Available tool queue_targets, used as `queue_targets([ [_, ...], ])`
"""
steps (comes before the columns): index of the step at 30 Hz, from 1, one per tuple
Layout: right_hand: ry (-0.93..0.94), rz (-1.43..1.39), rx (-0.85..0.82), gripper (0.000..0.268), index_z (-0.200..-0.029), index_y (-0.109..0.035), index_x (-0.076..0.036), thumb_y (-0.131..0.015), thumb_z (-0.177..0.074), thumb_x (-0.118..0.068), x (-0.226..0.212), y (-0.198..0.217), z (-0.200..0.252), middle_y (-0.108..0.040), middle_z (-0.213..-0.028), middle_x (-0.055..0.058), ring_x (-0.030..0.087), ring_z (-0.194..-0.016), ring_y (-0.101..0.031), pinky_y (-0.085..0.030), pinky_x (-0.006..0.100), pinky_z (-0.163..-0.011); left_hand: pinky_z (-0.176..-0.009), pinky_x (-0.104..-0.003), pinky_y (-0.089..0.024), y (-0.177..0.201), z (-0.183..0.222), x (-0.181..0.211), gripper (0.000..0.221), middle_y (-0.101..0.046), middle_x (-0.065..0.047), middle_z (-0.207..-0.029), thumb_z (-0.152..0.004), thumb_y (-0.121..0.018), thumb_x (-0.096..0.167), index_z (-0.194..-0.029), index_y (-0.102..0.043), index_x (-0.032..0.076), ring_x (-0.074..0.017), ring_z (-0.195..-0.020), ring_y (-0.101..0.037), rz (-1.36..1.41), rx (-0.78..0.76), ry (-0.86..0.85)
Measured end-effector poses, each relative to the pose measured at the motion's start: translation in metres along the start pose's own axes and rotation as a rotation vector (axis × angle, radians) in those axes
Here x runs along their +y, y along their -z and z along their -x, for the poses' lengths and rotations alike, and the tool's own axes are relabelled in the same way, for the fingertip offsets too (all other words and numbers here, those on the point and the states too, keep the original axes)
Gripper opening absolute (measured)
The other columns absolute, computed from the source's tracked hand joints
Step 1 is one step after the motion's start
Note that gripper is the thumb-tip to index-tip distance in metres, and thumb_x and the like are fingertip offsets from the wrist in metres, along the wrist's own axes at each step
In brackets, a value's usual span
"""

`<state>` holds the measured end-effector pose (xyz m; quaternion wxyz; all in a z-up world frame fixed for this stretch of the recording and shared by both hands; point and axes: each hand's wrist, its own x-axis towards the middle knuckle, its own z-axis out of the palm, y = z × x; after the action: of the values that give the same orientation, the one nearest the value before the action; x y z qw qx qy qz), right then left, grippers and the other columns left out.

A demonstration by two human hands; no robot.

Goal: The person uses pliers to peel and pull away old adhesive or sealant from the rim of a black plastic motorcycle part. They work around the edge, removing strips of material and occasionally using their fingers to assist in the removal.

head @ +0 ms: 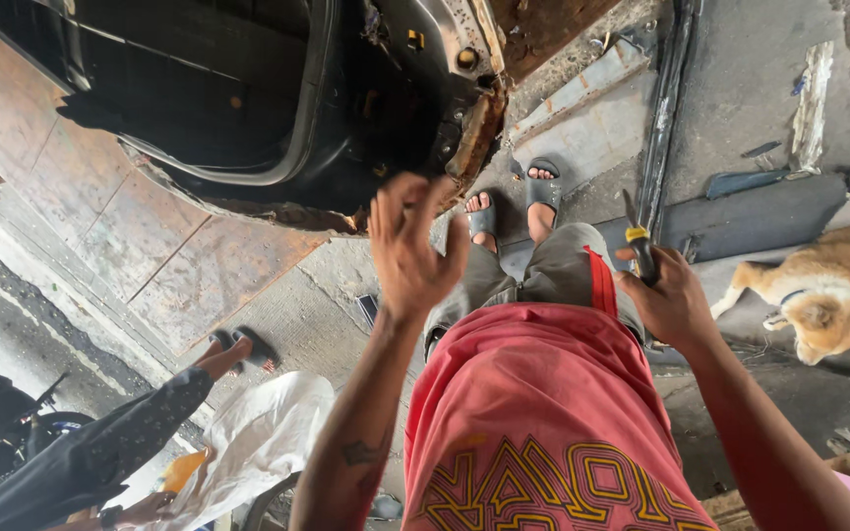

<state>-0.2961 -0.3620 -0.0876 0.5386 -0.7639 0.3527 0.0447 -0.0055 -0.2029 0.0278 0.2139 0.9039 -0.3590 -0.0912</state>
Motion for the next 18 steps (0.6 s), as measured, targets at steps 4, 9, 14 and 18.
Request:
queue_targets([
  [4, -0.158, -0.037, -0.039, 0.034, -0.119, -0.07, -0.007, -0.073, -0.089, -0.021, -0.006, -0.003, -0.007, -0.066, -0.114, 0.02, 0.037, -0.106, -0.065, -0.049, 0.044, -0.091, -0.086, -0.049, -0.044, -0.015, -0.033, 0.013, 0.049, -0.057, -0.012, -0.122, -0.088, -0.07, 0.032, -0.13, -0.061, 0.007, -0.0294, -0.11, -0.055, -0.447, -0.109, 0.01],
  [9, -0.085, -0.074, -0.004, 0.033, -0.118, -0.069, -0.006, -0.072, -0.088, -0.019, -0.006, -0.002, -0.006, -0.065, -0.117, 0.021, 0.037, -0.109, -0.064, -0.049, 0.043, -0.093, -0.096, -0.048, -0.043, -0.031, -0.019, 0.027, 0.062, -0.053, -0.016, -0.134, -0.09, -0.066, 0.03, -0.141, -0.053, -0.002, -0.0288, -0.113, -0.054, -0.608, -0.034, -0.018],
  [14, -0.242, -0.061, -0.007, 0.033, -0.119, -0.069, -0.006, -0.072, -0.09, -0.021, 0.005, 0.006, 0.004, -0.064, -0.108, 0.02, 0.034, -0.096, -0.064, -0.049, 0.043, -0.085, -0.102, -0.05, -0.039, -0.034, -0.001, 0.022, 0.061, -0.051, -0.017, -0.138, -0.091, -0.065, 0.032, -0.14, -0.052, -0.003, -0.0318, -0.119, -0.052, -0.543, 0.044, 0.001],
  [18, -0.441, -0.098, -0.092, 0.032, -0.119, -0.069, -0.006, -0.072, -0.092, -0.022, 0.011, 0.015, 0.0, -0.065, -0.09, 0.021, 0.035, -0.084, -0.063, -0.05, 0.045, -0.08, -0.102, -0.052, -0.038, -0.042, -0.008, 0.023, 0.039, -0.055, -0.007, -0.125, -0.093, -0.068, 0.032, -0.124, -0.061, 0.009, -0.0266, -0.116, -0.053, -0.515, 0.02, -0.01],
])
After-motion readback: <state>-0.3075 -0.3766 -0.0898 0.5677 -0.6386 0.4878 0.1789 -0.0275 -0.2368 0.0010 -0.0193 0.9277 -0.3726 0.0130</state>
